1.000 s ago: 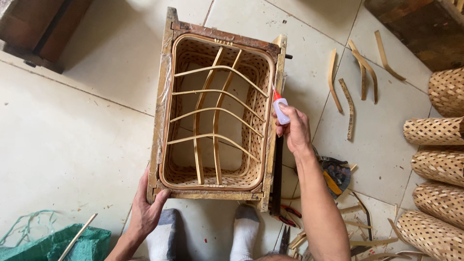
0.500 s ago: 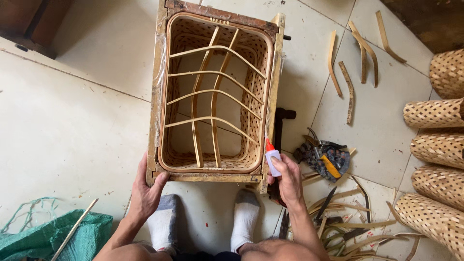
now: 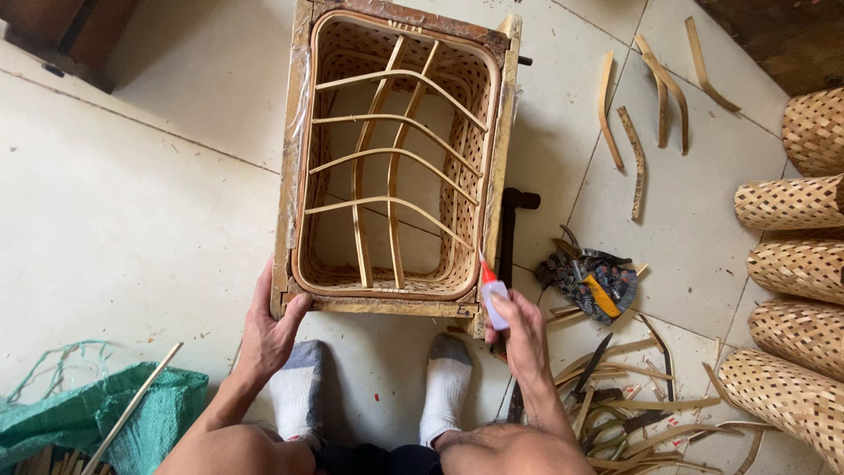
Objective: The person assembles a rectangular woven basket by applying glue to the frame and inserting curved bamboo strips. They use a hammer to secure the strips and adjust the basket's shape.
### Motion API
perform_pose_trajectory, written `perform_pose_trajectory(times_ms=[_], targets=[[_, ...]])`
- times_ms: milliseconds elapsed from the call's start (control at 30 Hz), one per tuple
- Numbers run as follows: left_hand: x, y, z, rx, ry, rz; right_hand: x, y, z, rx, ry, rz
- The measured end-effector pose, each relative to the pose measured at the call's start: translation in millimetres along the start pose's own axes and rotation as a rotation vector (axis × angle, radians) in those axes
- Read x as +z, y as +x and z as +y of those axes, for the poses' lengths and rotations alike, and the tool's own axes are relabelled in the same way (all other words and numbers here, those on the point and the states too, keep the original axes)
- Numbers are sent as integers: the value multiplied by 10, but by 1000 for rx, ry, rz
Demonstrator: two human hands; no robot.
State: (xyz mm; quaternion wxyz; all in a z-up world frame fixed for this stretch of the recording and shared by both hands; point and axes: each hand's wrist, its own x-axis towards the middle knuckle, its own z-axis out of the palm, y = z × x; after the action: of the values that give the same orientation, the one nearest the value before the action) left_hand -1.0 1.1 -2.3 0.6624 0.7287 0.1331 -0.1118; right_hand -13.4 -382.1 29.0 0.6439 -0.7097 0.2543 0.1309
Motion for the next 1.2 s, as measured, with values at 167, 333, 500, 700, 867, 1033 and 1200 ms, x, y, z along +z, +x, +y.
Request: perform_pose_trajectory(times_ms=[167, 333, 500, 700, 867, 1033, 1200], targets=[[-46, -2, 66, -1, 10, -47, -126, -425, -56, -169, -170, -96], [-203, 62, 205, -85, 33, -154, -106, -578, -552, -656, -983, 21], [-159, 38, 244, -85, -70, -144, 20, -541, -901, -817, -1261, -24], [-155, 33, 228, -56, -62, -135, 128, -495, -992, -888, -1272, -59], [-163, 51, 250, -28, -58, -150, 165, -473, -1017, -936, -1321, -87], [-180, 33, 262, -25, -59, -162, 154, -492, -1090, -924, -1359, -118], [-188, 43, 265, -113, -26, -159, 204, -512, -1200, -868, -1275, -137]])
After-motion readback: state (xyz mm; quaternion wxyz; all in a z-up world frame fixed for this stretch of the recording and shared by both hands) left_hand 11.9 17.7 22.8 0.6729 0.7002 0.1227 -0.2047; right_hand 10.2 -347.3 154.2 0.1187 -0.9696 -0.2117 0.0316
